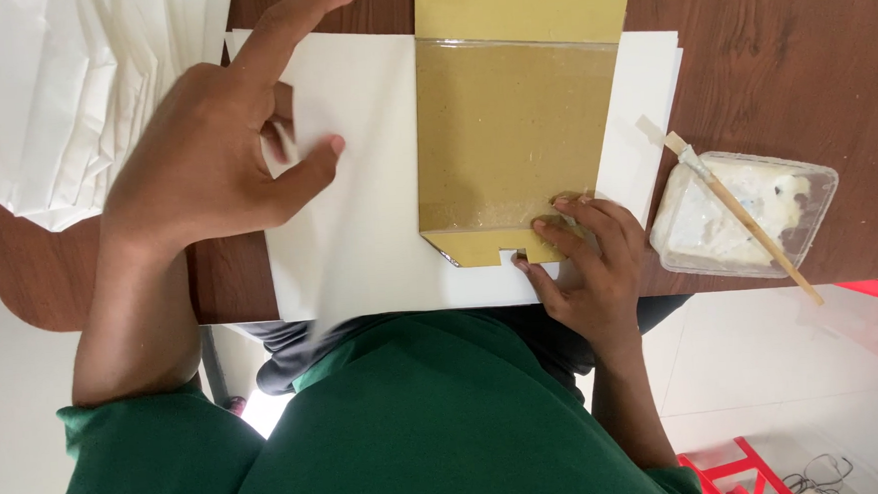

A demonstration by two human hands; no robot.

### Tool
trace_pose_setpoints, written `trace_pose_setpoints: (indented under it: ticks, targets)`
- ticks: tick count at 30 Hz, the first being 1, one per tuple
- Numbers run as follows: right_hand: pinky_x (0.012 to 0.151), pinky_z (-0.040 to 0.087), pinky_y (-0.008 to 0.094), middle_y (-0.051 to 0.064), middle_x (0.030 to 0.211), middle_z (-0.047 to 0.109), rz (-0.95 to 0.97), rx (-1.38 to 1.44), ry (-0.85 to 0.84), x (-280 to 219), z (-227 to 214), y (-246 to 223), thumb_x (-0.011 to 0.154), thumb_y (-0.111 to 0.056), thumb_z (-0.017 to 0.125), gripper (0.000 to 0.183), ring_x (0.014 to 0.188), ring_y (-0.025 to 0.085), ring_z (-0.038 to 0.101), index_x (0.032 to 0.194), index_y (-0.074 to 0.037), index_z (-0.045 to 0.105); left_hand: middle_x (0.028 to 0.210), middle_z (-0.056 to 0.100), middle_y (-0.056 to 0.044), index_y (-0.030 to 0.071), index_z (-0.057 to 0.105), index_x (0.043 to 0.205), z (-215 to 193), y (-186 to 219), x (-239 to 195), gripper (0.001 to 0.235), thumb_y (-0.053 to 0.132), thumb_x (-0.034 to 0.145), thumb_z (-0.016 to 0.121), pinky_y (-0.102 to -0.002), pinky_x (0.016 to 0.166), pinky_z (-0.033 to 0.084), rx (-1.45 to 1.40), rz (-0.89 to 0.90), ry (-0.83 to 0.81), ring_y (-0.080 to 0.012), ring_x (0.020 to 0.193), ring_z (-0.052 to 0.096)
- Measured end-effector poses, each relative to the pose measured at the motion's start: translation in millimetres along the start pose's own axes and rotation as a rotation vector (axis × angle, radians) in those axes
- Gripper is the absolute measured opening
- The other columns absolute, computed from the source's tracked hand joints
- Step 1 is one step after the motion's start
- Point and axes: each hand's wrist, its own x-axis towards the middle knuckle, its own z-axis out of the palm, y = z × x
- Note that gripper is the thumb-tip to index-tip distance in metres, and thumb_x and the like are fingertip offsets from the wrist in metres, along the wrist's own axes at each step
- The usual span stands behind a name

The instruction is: The person folds a white paper sheet into a box shape, using a brush to apply glue from a container to secure the folds. They then place a yellow paper sheet inside the box and fold the white flaps over it.

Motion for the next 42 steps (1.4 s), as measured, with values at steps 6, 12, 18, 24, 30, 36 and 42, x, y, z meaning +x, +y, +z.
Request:
trace_pose_setpoints:
  ticks: [6, 12, 18, 24, 30, 36, 42]
  targets:
    - [0.106, 0.05, 0.05, 0.016, 0.127, 0.067, -0.012, -0.024, -0.006, 3.8, -1.3, -3.2, 0.091, -0.019, 0.085, 0.03, 0.12, 0.038, 0.059, 0.113, -0.004, 0.071, 0.178, 0.031, -0.012, 0.012, 0.021, 0.167, 25.2, -11.8, 4.1, 0.067, 0.005, 0.113, 0.061, -0.026, 0.077, 0.041, -0.244, 0.161, 0.025, -0.0262, 0.167, 0.04]
    - [0.107, 0.046, 0.05, 0.012, 0.126, 0.068, -0.025, -0.057, -0.024, 4.1, -3.1, -5.5, 0.098, -0.026, 0.075, 0.02, 0.118, 0.033, 0.059, 0.112, -0.011, 0.076, 0.158, 0.05, -0.019, -0.001, 0.041, 0.153, 69.2, 2.9, 16.8, 0.044, 0.016, 0.114, 0.052, -0.044, 0.129, 0.047, -0.314, 0.255, 0.114, -0.0333, 0.15, 0.053]
    - [0.102, 0.047, 0.056, 0.02, 0.121, 0.068, -0.104, -0.078, 0.029, 1.1, -0.6, -1.0, 0.094, 0.003, 0.061, 0.009, 0.118, 0.041, 0.062, 0.097, 0.003, 0.069, 0.087, 0.071, -0.007, 0.013, 0.023, 0.164, 104.6, -7.8, 26.1, 0.063, 0.038, 0.115, 0.054, -0.061, 0.125, 0.036, 0.133, 0.368, -0.045, -0.0306, 0.084, 0.069]
    - [0.116, 0.041, 0.054, 0.019, 0.134, 0.065, 0.06, 0.033, -0.033, -9.9, -3.3, -0.2, 0.101, -0.012, 0.064, 0.027, 0.129, 0.037, 0.062, 0.125, 0.0, 0.063, 0.15, 0.059, -0.017, 0.012, 0.043, 0.157, 118.7, -12.4, 31.6, 0.058, 0.036, 0.109, 0.064, -0.058, 0.123, 0.028, 0.417, 0.599, -0.12, -0.0318, 0.143, 0.054]
    - [0.114, 0.052, 0.049, 0.023, 0.138, 0.056, 0.153, 0.364, 0.084, -8.2, -8.0, 1.4, 0.083, 0.009, 0.047, 0.05, 0.129, 0.037, 0.059, 0.132, -0.002, 0.048, 0.16, 0.046, -0.021, 0.008, 0.051, 0.153, 123.7, -11.9, 33.3, 0.05, 0.036, 0.112, 0.057, -0.058, 0.124, 0.023, 0.44, 0.618, -0.155, -0.0361, 0.15, 0.043]
    - [0.114, 0.053, 0.052, 0.026, 0.135, 0.054, 0.182, 0.367, 0.128, -3.5, -12.8, 0.9, 0.106, -0.014, 0.049, 0.03, 0.127, 0.037, 0.062, 0.131, 0.002, 0.05, 0.163, 0.04, -0.02, 0.009, 0.058, 0.148, 123.2, -10.2, 33.7, 0.045, 0.036, 0.112, 0.053, -0.057, 0.126, 0.019, 0.412, 0.614, -0.188, -0.0356, 0.153, 0.037]
    - [0.112, 0.043, 0.045, 0.009, 0.136, 0.067, 0.196, 0.189, -0.004, -1.6, -12.7, -1.7, 0.102, -0.012, 0.063, 0.029, 0.129, 0.028, 0.066, 0.131, -0.011, 0.059, 0.162, 0.043, -0.018, 0.01, 0.058, 0.147, 121.5, -6.2, 35.9, 0.045, 0.035, 0.11, 0.063, -0.054, 0.125, 0.027, 0.472, 0.628, -0.182, -0.0348, 0.151, 0.041]
